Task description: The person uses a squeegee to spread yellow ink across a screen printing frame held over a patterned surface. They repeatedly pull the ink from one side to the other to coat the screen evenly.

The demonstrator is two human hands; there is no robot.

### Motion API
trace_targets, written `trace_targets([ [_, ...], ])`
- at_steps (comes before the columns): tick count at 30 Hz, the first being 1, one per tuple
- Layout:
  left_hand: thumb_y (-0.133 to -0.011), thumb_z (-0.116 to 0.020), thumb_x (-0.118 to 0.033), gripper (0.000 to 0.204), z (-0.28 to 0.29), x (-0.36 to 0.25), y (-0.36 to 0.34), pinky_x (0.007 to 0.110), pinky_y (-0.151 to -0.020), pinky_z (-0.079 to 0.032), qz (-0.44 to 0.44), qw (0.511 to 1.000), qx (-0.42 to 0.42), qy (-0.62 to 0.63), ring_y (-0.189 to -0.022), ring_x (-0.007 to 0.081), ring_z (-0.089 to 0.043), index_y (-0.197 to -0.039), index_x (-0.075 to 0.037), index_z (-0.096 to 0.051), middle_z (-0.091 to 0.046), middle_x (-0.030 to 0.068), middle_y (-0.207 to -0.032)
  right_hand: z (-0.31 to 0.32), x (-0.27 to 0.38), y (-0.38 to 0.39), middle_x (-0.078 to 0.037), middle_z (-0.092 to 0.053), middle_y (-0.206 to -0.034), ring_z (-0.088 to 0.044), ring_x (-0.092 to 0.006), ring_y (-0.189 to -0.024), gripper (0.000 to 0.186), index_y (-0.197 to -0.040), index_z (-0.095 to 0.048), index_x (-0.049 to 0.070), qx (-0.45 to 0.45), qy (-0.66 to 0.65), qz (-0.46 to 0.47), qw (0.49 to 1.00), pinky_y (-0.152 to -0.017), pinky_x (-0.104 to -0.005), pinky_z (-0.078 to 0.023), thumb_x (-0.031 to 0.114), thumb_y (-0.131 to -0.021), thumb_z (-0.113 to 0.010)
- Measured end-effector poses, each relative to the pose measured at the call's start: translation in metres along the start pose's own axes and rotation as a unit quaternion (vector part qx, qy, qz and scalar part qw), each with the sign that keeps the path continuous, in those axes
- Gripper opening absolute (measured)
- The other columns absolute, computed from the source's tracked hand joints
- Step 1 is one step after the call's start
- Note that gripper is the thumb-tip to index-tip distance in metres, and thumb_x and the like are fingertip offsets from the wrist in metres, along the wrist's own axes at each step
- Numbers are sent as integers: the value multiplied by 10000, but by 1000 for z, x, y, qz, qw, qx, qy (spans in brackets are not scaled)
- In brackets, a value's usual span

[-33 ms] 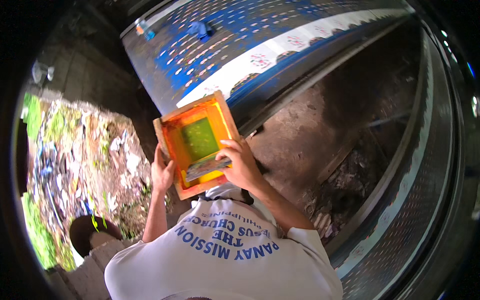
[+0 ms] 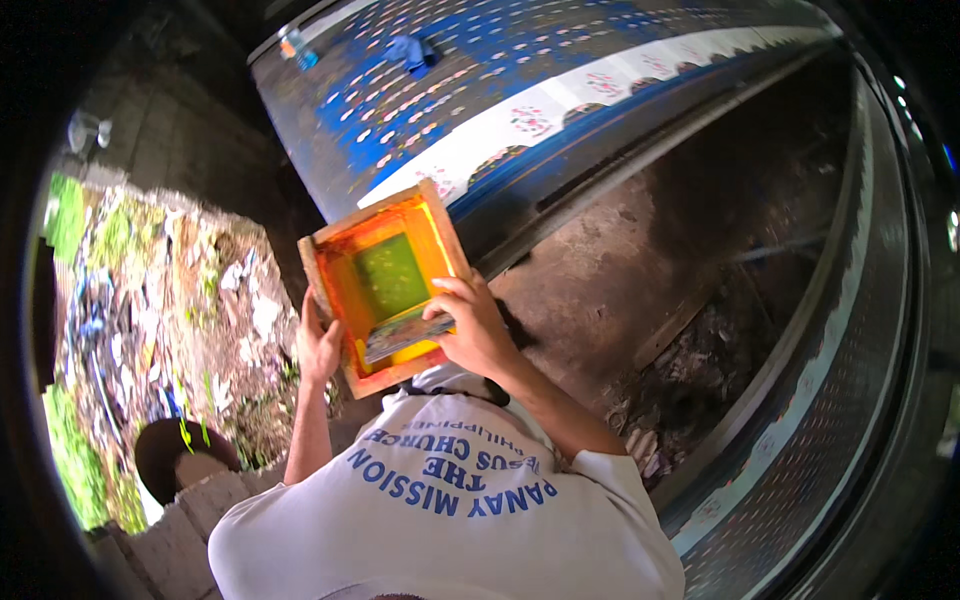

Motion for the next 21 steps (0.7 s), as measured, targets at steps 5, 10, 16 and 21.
trace_targets([
  [5,-929,-668,-127,831,40,19,1,357,-815,-613,20,997,-66,26,-910,217,-767,-1714,-37,-413,-811,178,-1199,-43,0,-51,-165,-652,-1471,-519,-480,-1398,358,-1006,-761,121,73,-46,24,996,-1211,-546,-431,-43,-700,-849],
  [10,-949,-700,-244,832,13,25,-60,404,-677,-564,12,991,-104,-79,-721,239,-721,-1713,-68,-422,-741,170,-869,-26,-37,-122,-156,-669,-1462,-542,-446,-1411,350,-1022,-789,133,73,-24,36,996,-1227,-543,-417,-11,-713,-869],
  [16,-922,-730,-303,933,-80,8,-121,465,-624,-581,113,989,-92,-29,-598,292,-714,-1746,-100,-344,-694,167,-700,29,-91,-193,-102,-728,-1456,-640,-308,-1402,382,-1070,-825,125,97,72,18,993,-1257,-478,-432,-18,-736,-943],
  [21,-917,-714,-283,973,-132,-17,-141,518,-701,-645,110,992,-48,-29,-698,399,-789,-1771,-120,-276,-762,217,-760,63,-148,-199,-109,-710,-1487,-625,-314,-1440,390,-1085,-822,78,135,56,-33,989,-1220,-431,-498,-22,-732,-958],
])
Point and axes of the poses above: each hand's wrist, its own y-axis away from the middle knuckle, its own z-axis out of the back of the hand, x = y × z, the point moved 5 cm from there along -y, towards the middle knuckle
